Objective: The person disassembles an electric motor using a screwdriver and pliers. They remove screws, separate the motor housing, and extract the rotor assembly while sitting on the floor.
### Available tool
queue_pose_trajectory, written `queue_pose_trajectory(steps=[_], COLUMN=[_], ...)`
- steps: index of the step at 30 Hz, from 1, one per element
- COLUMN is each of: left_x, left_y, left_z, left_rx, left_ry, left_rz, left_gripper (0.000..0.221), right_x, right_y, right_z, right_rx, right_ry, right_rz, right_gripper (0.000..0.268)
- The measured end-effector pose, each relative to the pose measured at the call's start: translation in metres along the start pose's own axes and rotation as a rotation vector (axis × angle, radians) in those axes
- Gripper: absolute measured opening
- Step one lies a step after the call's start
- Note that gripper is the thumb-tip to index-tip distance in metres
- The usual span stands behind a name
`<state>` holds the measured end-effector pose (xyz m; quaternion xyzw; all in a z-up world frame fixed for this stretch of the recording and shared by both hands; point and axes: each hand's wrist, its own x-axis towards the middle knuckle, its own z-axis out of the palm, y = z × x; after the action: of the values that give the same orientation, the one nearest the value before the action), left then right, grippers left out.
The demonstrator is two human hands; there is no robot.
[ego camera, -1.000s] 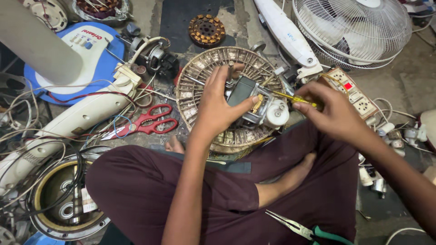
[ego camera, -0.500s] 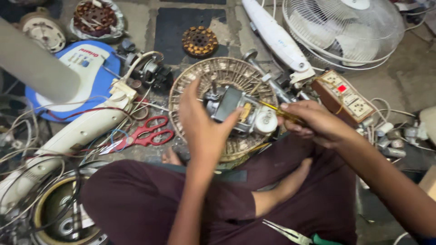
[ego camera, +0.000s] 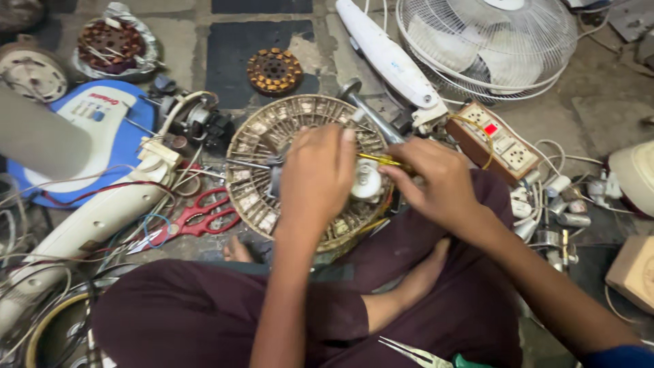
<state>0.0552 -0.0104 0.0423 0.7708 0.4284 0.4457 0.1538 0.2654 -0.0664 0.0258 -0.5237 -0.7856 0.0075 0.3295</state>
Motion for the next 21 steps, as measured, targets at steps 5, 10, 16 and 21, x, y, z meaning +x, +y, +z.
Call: queue_pose_trajectory(steps=[5, 10, 16, 21], left_x=[-0.009, -0.009, -0.003, -0.007], left_y=[-0.003, -0.006, -0.017, -0.026], left_z=[-0.01, -0.008, -0.019, -0.026], left_rx=[-0.14, -0.23, -0.412, -0.467], left_ry=[0.015, 0.023, -0.019, 0.057], left_rz=[-0.006, -0.033, -0.199, -0.126], left_gripper=[0.026, 0.029, 0.03, 0.029], right_x=[0.013, 0.032, 0.042, 0.054], right_y=[0.026, 0.033, -0.009, -0.04], right_z=[0.003, -0.009, -0.025, -0.027], right_rx=[0.759, 0.89, -0.53, 0.368], right_ry=[-0.295, -0.72, -0.208, -0.116], right_rz=[0.423, 0.819, -0.303, -0.086], right_gripper=[0.025, 0.036, 0.022, 0.027])
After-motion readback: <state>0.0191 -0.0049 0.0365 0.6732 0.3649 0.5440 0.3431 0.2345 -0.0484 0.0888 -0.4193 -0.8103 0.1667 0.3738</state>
